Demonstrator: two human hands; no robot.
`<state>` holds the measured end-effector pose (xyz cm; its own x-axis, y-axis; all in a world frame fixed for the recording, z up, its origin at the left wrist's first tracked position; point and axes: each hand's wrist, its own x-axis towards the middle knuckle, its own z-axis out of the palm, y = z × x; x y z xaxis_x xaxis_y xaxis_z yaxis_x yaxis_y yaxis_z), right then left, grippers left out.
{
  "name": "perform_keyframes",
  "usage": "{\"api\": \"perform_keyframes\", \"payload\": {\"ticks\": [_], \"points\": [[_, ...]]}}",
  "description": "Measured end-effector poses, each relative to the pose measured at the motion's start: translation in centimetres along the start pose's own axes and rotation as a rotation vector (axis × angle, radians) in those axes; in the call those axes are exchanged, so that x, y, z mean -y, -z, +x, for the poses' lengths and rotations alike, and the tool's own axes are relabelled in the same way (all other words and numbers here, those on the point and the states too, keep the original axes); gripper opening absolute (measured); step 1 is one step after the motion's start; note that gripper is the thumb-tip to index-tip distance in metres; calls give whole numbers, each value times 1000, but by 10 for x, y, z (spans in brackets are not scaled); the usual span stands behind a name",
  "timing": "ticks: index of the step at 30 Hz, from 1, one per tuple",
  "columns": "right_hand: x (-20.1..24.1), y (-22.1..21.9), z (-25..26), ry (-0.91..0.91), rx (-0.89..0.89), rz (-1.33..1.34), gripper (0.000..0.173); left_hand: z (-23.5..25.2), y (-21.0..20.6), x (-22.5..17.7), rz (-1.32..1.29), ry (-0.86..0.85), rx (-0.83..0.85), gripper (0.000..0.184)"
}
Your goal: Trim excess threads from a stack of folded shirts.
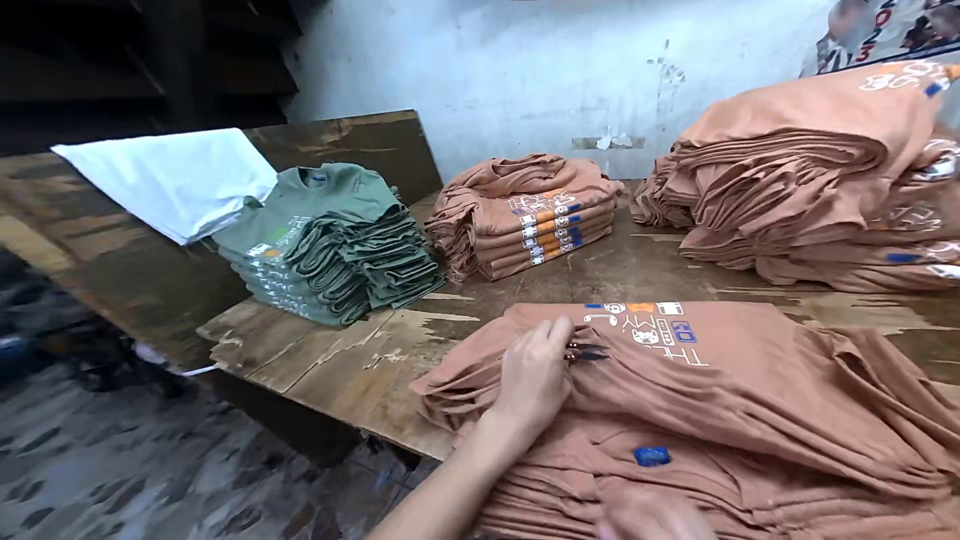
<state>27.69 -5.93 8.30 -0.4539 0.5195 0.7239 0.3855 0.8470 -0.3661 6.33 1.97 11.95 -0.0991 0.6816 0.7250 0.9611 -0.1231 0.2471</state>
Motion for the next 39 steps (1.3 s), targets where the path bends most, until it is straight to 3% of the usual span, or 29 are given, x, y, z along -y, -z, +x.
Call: {"api": "perform_keyframes", "payload": {"ticks": [2, 4, 5, 7, 9, 11, 12, 14, 17, 19, 22, 24, 26, 28, 30, 35, 39], "points": [[0, 1, 23, -211, 17, -177, 33, -1, -7, 9, -33, -35, 92, 24], [-2, -4, 40, -321, 134, -270, 59, 3, 6, 5, -59, 72, 286, 24], [-2, -6, 44, -329, 172, -236, 60, 6, 18, 0, -65, 165, 395, 22], [1, -11, 42, -265, 131, -61, 41, 8, 45, -10, -65, 338, 586, 17], [3, -18, 32, -151, 2, 36, 17, 4, 69, -17, -120, 427, 789, 31], [-1, -28, 17, -59, -120, 74, 4, -10, 75, -20, -274, 412, 953, 47], [-4, -33, 11, -22, -158, 74, 3, -18, 72, -20, -367, 422, 949, 42], [-6, -38, 4, -17, -212, 71, 7, -33, 65, -15, -550, 480, 757, 26], [2, -24, 14, -237, -184, 86, 20, -46, 62, -15, -703, 539, 548, 19], [3, -9, 29, -398, -18, 107, 29, -50, 62, -15, -737, 499, 530, 17], [-5, -4, 47, -440, 232, 151, 26, -50, 62, -9, -770, 399, 557, 16], [-13, -11, 47, -446, 179, 269, 17, -48, 64, -5, -768, 358, 576, 15], [-15, -15, 45, -455, 0, 419, 9, -43, 71, -6, -664, 342, 576, 9], [-12, -12, 42, -488, -125, 467, 6, -41, 82, -11, -457, 285, 508, 21], [-10, -7, 40, -535, -139, 488, 5, -40, 92, -16, -262, 201, 415, 34], [-7, -4, 41, -618, -138, 504, 7, -42, 97, -25, -116, 76, 338, 35], [-6, -6, 43, -620, -199, 511, 8, -38, 89, -41, -5, -98, 313, 19]]}}
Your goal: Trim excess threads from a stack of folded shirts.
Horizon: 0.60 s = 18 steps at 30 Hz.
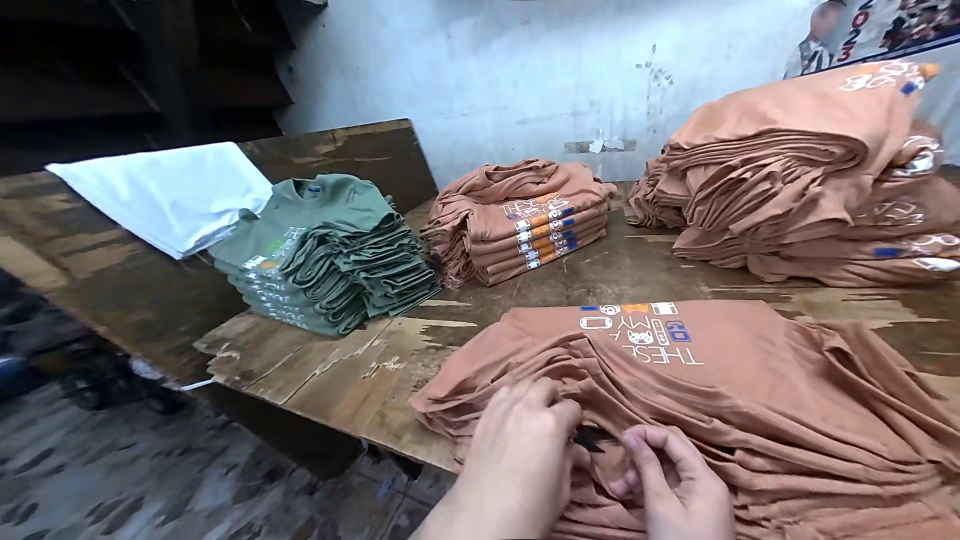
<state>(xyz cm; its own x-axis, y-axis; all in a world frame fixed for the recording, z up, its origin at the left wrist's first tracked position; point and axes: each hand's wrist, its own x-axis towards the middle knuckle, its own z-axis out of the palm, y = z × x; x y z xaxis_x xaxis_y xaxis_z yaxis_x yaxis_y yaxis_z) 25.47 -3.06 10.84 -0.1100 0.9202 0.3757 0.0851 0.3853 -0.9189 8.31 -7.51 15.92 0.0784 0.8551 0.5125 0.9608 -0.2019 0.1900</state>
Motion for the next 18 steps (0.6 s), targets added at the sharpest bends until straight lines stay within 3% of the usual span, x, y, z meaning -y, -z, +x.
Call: {"api": "perform_keyframes", "payload": {"ticks": [6, 8, 11, 14, 16, 18], "points": [[-3, -1, -3, 11, -51, 101, 12, 14, -5, -33, 317, -87, -41, 12], [-2, 3, -3, 15, 5, 57, 8, 19, 6, -41, 341, -28, 81, 13], [-1, 10, 0, 55, 147, -164, 31, 29, 33, -45, 261, 90, 370, 25], [1, 9, 3, 94, 252, -415, 33, 23, 16, -29, 342, -7, 132, 26], [-1, 8, 6, 122, 297, -494, 18, 22, 13, -26, 344, -45, 90, 27], [-5, 6, 5, 156, 228, -486, 13, 24, 14, -27, 332, -58, 94, 27]]}}
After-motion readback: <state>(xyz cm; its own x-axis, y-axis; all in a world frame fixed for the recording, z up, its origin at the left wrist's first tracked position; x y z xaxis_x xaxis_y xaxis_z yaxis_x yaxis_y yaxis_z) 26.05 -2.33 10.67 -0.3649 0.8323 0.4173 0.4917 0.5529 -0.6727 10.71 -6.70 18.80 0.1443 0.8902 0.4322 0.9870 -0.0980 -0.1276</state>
